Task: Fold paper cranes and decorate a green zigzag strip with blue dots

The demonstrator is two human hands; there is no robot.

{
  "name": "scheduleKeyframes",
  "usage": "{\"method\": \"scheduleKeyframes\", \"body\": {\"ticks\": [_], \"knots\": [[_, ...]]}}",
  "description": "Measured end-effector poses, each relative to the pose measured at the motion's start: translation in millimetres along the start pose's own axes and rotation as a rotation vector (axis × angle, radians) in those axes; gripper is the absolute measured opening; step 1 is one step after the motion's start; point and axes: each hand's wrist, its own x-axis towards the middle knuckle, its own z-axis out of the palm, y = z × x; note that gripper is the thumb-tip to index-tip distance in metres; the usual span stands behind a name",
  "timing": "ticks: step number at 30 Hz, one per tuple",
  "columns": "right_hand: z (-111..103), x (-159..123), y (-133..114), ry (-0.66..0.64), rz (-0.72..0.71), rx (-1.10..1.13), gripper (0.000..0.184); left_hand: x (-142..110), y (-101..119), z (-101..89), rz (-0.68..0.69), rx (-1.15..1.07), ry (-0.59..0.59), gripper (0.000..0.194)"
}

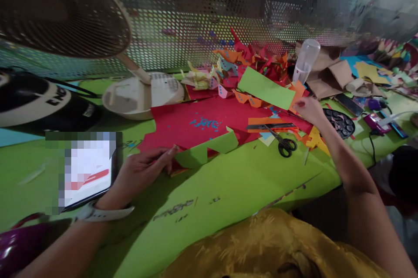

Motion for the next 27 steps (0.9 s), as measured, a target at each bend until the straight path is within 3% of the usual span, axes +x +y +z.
{"method": "scheduleKeyframes", "body": {"ticks": [3, 6, 11, 17, 27], "knots": [[-1.8, -9.8, 13.4, -0.078, -0.082, -0.431, 0.022, -0.1, -0.8, -0.3, 0.007, -0.005, 0.002, 0.041], [3.5, -11.2, 18.6, -0.141, -0.125, -0.540, 0.019, -0.1, 0.1, -0.9, -0.016, -0.040, -0.019, 0.033], [6.0, -9.4, 8.1, -0.147, -0.146, -0.535, 0.005, 0.3, 0.2, 0.9, -0.105, -0.104, -0.091, 0.028], [-15.8, -23.2, -10.3, -0.105, -0.120, -0.489, 0.015, -0.2, -0.3, 2.3, -0.114, -0.073, -0.109, 0.033], [-48.4, -57.1, -26.4, 0.277, -0.178, -0.087, 0.020, 0.8, 2.9, 2.3, -0.096, -0.114, -0.127, 0.031]]}}
